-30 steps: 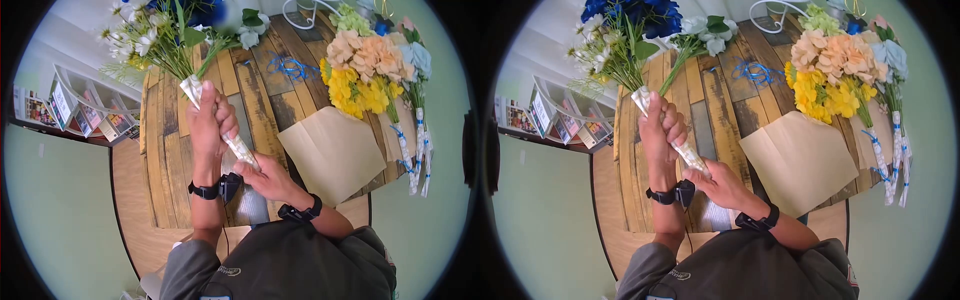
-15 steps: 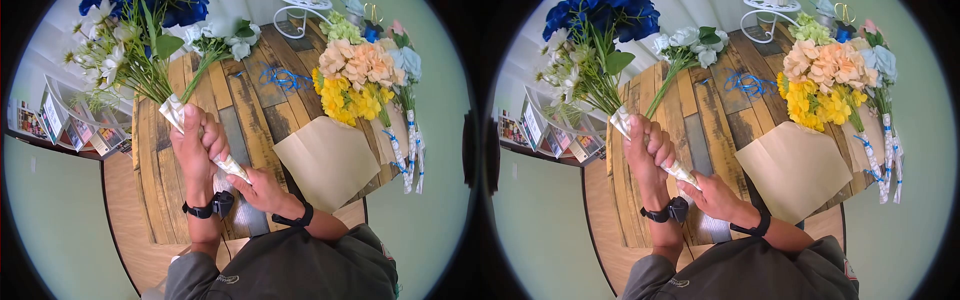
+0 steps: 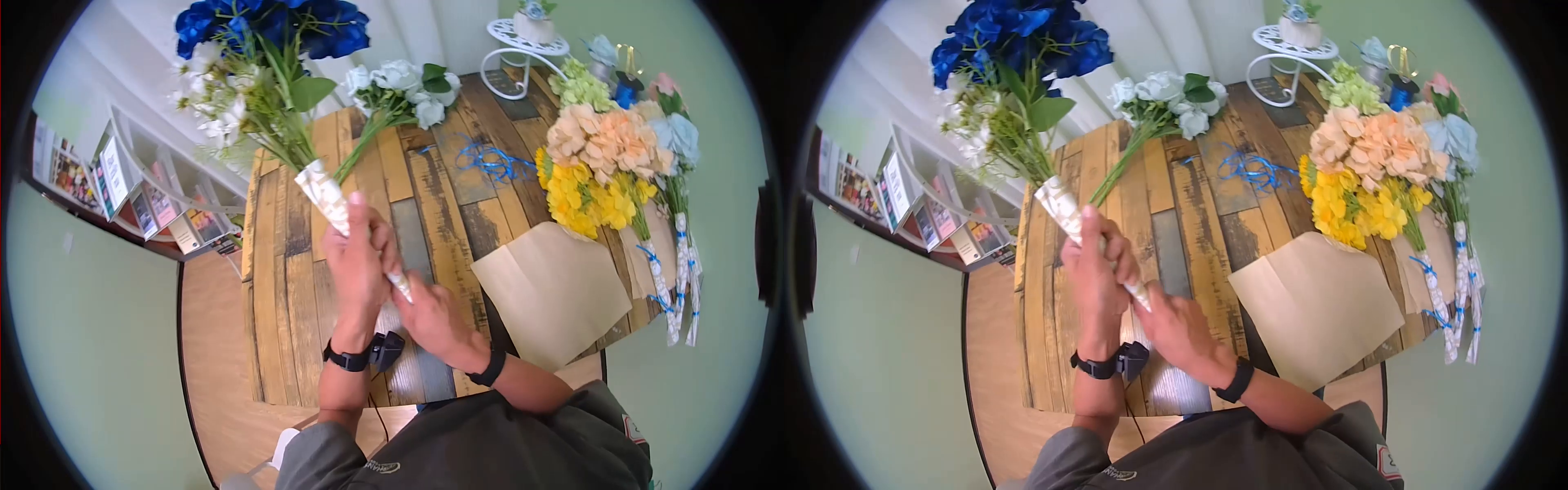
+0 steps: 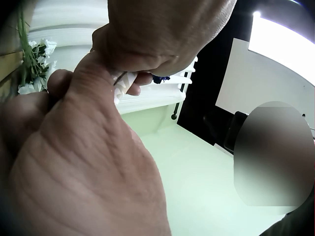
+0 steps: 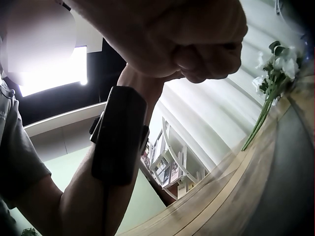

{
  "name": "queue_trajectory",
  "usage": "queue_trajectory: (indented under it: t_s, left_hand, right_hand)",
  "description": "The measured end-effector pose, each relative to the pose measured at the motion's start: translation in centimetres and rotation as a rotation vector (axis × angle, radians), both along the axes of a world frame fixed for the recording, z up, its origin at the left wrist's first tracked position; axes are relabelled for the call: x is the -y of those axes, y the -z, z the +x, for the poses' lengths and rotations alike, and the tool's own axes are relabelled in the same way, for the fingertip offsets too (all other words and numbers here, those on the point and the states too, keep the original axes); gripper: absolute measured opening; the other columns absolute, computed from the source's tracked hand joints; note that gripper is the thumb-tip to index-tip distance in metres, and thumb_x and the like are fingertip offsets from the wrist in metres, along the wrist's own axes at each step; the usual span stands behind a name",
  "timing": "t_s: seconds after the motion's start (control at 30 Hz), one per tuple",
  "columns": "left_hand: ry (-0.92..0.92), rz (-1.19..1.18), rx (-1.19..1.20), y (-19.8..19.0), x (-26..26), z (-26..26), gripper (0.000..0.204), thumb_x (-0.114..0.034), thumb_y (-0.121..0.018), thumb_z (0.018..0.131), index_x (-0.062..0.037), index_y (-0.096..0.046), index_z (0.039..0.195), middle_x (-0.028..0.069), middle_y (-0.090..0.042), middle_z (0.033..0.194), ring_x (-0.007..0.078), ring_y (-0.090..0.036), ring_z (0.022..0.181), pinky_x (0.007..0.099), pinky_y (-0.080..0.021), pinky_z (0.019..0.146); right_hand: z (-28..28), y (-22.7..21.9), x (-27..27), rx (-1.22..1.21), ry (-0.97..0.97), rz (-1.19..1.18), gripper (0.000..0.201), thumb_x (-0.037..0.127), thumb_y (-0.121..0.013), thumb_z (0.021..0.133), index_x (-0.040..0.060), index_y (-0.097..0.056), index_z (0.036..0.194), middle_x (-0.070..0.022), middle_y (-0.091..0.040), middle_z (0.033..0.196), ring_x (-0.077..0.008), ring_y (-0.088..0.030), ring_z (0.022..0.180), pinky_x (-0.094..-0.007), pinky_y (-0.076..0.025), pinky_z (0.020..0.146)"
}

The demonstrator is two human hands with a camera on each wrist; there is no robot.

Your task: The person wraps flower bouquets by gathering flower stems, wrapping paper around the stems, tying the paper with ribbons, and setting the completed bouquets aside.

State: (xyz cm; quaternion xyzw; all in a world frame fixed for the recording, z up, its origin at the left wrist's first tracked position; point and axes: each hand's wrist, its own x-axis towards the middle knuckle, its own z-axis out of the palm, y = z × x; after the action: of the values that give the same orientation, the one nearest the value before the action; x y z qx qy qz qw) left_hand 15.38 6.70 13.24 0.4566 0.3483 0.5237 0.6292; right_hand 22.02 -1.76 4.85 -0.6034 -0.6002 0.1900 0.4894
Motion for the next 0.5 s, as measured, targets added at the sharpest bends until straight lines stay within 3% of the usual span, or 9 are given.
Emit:
queue_trajectory:
  t_s: [0.07,0.13,0.2,0.27,0.33,0.37,0.4,0.43,0.5]
  left_hand:
    - [-0.071,-0.007,-0.069,0.0,-0.3,-0.2,0.046,-0.043,-0.05,0.103,-0.0085,-0.043,0.073,-0.0019,-0.036,0.054,0.0078,-0.034,0.037,0.0253,-0.026,0.033]
    - [-0.08,0.064,-0.103,-0.1,-1.1,-0.7,0.048,-0.045,-0.05,0.103,-0.0086,-0.043,0.072,-0.0019,-0.035,0.052,0.0078,-0.034,0.036,0.0254,-0.025,0.032]
    - [-0.061,0.121,-0.116,-0.8,-2.0,-1.9,0.049,-0.046,-0.051,0.102,-0.0084,-0.044,0.071,-0.0018,-0.036,0.05,0.0076,-0.034,0.035,0.0253,-0.025,0.032]
    - [-0.059,0.158,-0.118,-1.6,-2.6,-2.8,0.049,-0.046,-0.052,0.102,-0.0088,-0.044,0.071,-0.0023,-0.035,0.05,0.007,-0.033,0.035,0.0248,-0.024,0.032]
    - [-0.078,0.161,-0.145,-1.8,-3.5,-3.7,0.049,-0.045,-0.052,0.102,-0.0097,-0.043,0.069,-0.0031,-0.034,0.05,0.0064,-0.032,0.035,0.0241,-0.023,0.032]
    - [-0.092,0.129,-0.156,-2.0,-3.8,-4.1,0.049,-0.045,-0.052,0.102,-0.0112,-0.041,0.067,-0.004,-0.033,0.05,0.006,-0.031,0.035,0.0234,-0.022,0.032]
    - [-0.102,0.109,-0.131,-2.1,-4.1,-4.4,0.049,-0.045,-0.052,0.102,-0.0112,-0.041,0.067,-0.004,-0.033,0.05,0.006,-0.031,0.035,0.0234,-0.022,0.032]
    - [-0.1,0.12,-0.136,-2.4,-4.4,-4.7,0.05,-0.045,-0.051,0.102,-0.0117,-0.04,0.067,-0.0043,-0.033,0.05,0.0058,-0.03,0.035,0.0234,-0.022,0.032]
    - [-0.057,0.115,-0.109,-1.9,-5.2,-6.0,0.05,-0.045,-0.053,0.101,-0.0128,-0.039,0.066,-0.0055,-0.032,0.05,0.0045,-0.03,0.037,0.0232,-0.021,0.033]
  right_hand:
    - [-0.7,0.1,-0.3,-0.004,0.015,-0.05,0.024,0.02,-0.062,0.095,-0.0015,-0.052,0.099,-0.0236,-0.061,0.064,-0.0443,-0.062,0.059,-0.052,-0.048,0.051]
    - [-0.6,-0.7,-0.6,-0.102,-0.141,-0.084,0.027,0.023,-0.064,0.094,-0.0006,-0.052,0.1,-0.0289,-0.061,0.071,-0.0485,-0.061,0.067,-0.0553,-0.048,0.058]
    - [1.0,-2.6,-0.3,-0.005,-0.183,-0.125,0.032,0.027,-0.066,0.093,0.0016,-0.054,0.108,-0.024,-0.065,0.077,-0.043,-0.065,0.072,-0.0497,-0.05,0.061]
    - [3.6,-4.1,-1.0,0.003,-0.312,-0.143,0.04,0.034,-0.07,0.09,0.0038,-0.058,0.113,-0.0158,-0.067,0.084,-0.0322,-0.067,0.077,-0.0408,-0.052,0.064]
    - [8.1,-5.0,-3.6,0.258,-0.227,-0.149,0.044,0.039,-0.073,0.088,0.0048,-0.061,0.113,-0.0085,-0.066,0.087,-0.0207,-0.065,0.079,-0.0329,-0.051,0.067]
    - [10.7,-5.8,-5.9,0.166,-0.203,-0.242,0.038,0.038,-0.073,0.088,0.0046,-0.065,0.105,-0.0069,-0.065,0.085,-0.0172,-0.063,0.077,-0.0316,-0.051,0.067]
    - [13.2,-6.5,-8.3,0.283,-0.092,-0.247,0.034,0.035,-0.073,0.089,0.004,-0.067,0.101,-0.0052,-0.066,0.085,-0.0138,-0.061,0.077,-0.0289,-0.05,0.068]
    - [16.0,-6.2,-10.9,0.163,-0.078,-0.176,0.03,0.031,-0.072,0.089,0.0028,-0.069,0.097,-0.0056,-0.068,0.085,-0.0132,-0.062,0.077,-0.0287,-0.051,0.07]
    - [21.9,-4.2,-16.7,0.252,0.071,-0.192,0.032,0.032,-0.072,0.088,0.0023,-0.069,0.099,-0.007,-0.07,0.085,-0.0151,-0.063,0.078,-0.0297,-0.051,0.072]
